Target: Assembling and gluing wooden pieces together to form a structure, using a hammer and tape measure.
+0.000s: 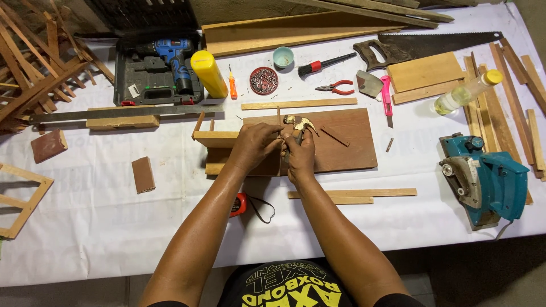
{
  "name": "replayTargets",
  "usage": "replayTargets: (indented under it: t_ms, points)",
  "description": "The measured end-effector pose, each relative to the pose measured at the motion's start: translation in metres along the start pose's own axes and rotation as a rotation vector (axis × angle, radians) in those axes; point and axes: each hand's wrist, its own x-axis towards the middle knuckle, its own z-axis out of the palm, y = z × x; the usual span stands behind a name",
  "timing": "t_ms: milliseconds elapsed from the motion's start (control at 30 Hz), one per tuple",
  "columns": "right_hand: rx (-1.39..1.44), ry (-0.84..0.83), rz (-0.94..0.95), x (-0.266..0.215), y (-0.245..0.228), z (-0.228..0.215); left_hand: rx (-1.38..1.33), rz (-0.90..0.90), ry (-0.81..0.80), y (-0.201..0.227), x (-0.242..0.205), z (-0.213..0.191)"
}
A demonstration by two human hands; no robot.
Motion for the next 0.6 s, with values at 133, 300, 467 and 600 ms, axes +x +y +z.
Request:
replayTargets:
  t_ms: [133,300,467,600]
  points:
    - [0.002,0.010,0.005,0.002,0.001,0.001,0.011,-0.024,-0.013,0.001,0.001,0.000]
    - [0.013,0.019,-0.047,0.005,0.008,0.000,0.014,-0.026,0.003,0.002,0.002,-0.001]
    - [0.027,0.002,-0.052,0.008,0.011,-0.002,0.006,-0.050,-0.004,0.000,0.003,0.002]
    - [0.020,-0.006,-0.014,0.004,0.004,0.000,0.014,-0.041,0.020,0.002,0.002,0.001]
